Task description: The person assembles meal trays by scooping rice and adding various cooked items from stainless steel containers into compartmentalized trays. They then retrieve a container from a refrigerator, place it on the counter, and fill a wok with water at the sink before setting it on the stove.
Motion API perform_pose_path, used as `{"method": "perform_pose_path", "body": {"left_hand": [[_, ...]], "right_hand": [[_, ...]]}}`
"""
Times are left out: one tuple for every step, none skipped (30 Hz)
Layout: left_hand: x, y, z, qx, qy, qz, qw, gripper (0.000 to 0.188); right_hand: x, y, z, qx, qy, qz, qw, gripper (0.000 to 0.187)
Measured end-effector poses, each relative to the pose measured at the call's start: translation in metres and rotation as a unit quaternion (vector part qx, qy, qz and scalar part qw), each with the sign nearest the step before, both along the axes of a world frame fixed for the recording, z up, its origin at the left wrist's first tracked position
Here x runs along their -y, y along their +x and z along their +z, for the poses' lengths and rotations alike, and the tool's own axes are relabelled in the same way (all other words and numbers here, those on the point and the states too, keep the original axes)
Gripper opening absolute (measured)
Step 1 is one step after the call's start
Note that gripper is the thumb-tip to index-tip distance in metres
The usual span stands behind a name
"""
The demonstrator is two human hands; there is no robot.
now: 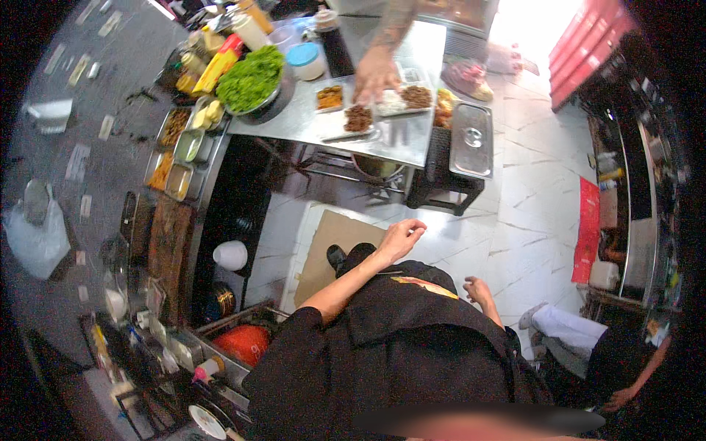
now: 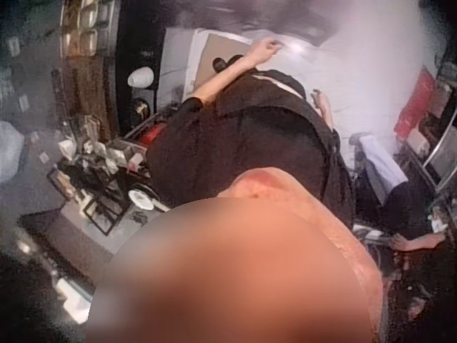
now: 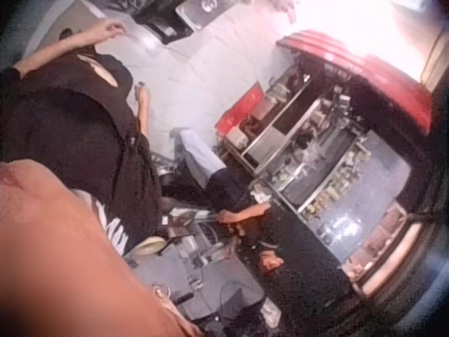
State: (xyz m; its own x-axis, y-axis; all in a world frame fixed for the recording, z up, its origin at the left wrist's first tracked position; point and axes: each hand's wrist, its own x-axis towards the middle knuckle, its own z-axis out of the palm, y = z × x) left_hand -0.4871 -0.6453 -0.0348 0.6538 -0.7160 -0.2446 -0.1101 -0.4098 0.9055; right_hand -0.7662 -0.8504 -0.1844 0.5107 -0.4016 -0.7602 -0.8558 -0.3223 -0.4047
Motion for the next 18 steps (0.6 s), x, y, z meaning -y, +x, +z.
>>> {"method": "perform_pose_path", "body": {"left_hand": [[-0.019,0.008,-0.006,-0.003,0.009,0.032,0.999,0.025],[-0.042,0.016,-0.014,-0.008,0.017,0.071,0.997,0.025],[-0.065,0.024,-0.022,0.018,0.012,0.082,0.996,0.027],[-0.086,0.031,-0.021,0.007,0.003,0.102,0.995,0.026],[-0.108,0.038,-0.019,-0.001,-0.005,0.126,0.992,0.026],[-0.133,0.048,-0.017,-0.009,-0.014,0.152,0.988,0.026],[-0.16,0.058,-0.014,0.0,-0.01,0.182,0.983,0.026],[-0.189,0.068,-0.013,0.003,-0.016,0.209,0.978,0.026],[-0.221,0.079,-0.013,0.003,-0.024,0.233,0.972,0.026],[-0.254,0.088,-0.014,0.003,-0.028,0.253,0.967,0.026],[-0.289,0.097,-0.028,-0.022,-0.046,0.28,0.959,0.027],[-0.32,0.108,-0.02,-0.015,-0.025,0.3,0.953,0.028],[-0.353,0.111,-0.006,-0.017,-0.004,0.315,0.949,0.028],[-0.39,0.115,0.004,-0.015,0.019,0.339,0.941,0.029],[-0.425,0.118,-0.008,0.002,-0.004,0.35,0.937,0.03],[-0.452,0.125,-0.001,-0.041,-0.018,0.376,0.926,0.029],[-0.481,0.127,0.012,-0.087,-0.024,0.4,0.912,0.028],[-0.507,0.129,0.02,-0.134,-0.032,0.423,0.895,0.027]], "right_hand": [[-0.011,0.037,0.017,0.01,0.017,0.046,0.999,0.041],[-0.025,0.076,0.044,0.017,0.034,0.098,0.994,0.042],[-0.042,0.112,0.067,0.025,0.05,0.152,0.987,0.043],[-0.06,0.143,0.078,0.075,0.022,0.22,0.972,0.042],[-0.084,0.175,0.088,0.127,-0.002,0.29,0.949,0.042],[-0.116,0.213,0.12,0.171,-0.004,0.309,0.935,0.041],[-0.153,0.25,0.158,0.214,-0.004,0.327,0.921,0.04],[-0.188,0.284,0.18,0.265,-0.016,0.35,0.898,0.038],[-0.226,0.316,0.206,0.302,-0.012,0.362,0.882,0.037],[-0.264,0.348,0.233,0.356,0.01,0.383,0.853,0.037],[-0.303,0.379,0.26,0.375,0.033,0.395,0.838,0.036],[-0.333,0.409,0.267,0.411,0.038,0.398,0.819,0.034],[-0.364,0.439,0.278,0.495,-0.019,0.425,0.758,0.032],[-0.409,0.461,0.317,0.487,-0.005,0.422,0.765,0.03],[-0.442,0.489,0.329,0.482,-0.028,0.447,0.753,0.031],[-0.472,0.516,0.338,0.5,-0.036,0.466,0.729,0.031],[-0.505,0.54,0.345,0.517,-0.036,0.482,0.707,0.032],[-0.536,0.564,0.355,0.476,-0.075,0.512,0.711,0.035]]}}
